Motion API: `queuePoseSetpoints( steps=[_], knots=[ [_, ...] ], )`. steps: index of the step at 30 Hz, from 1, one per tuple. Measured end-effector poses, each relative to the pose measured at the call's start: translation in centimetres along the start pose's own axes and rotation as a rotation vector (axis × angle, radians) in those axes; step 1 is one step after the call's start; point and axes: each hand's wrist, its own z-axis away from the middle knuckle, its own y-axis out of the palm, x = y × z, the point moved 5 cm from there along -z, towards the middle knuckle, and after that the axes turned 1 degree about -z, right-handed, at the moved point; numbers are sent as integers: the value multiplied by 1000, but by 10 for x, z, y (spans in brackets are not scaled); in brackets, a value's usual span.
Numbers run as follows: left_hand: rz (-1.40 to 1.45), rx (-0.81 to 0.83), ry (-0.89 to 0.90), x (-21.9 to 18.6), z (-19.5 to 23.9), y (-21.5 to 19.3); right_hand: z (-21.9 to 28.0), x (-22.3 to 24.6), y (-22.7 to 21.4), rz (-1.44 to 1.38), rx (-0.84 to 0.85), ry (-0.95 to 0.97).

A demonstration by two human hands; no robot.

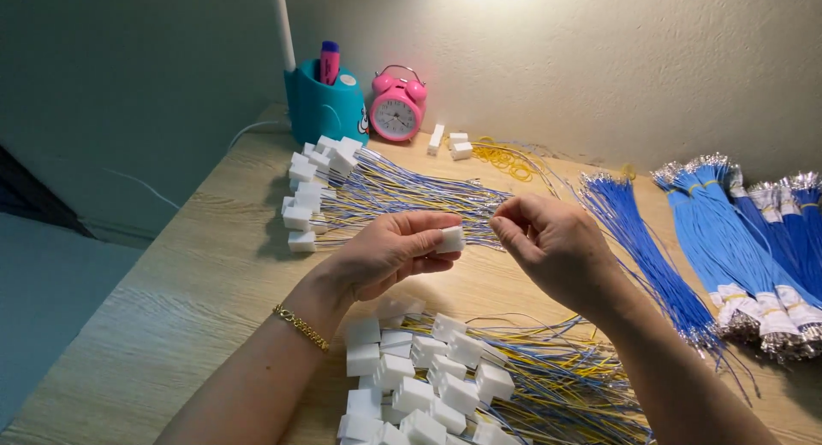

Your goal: Assembling electrical wire connectors by manually inserting individual wires into plastic housings.

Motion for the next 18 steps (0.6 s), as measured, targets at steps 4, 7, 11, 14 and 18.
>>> queuePoseSetpoints(
  steps=[4,7,11,14,18],
  knots=[
    [42,6,-19,9,-6,-9,-2,-5,9,36,13,-30],
    [76,16,-32,15,-8,-11,-3,-10,11,76,26,-25],
    [120,8,-56,18,-10,-12,1,-13,10,75,18,-57],
    [129,6,-64,19,-10,-12,4,-12,8,46,20,-46],
    [110,24,-68,16,-7,-8,0,-14,12,56,19,-64]
  ],
)
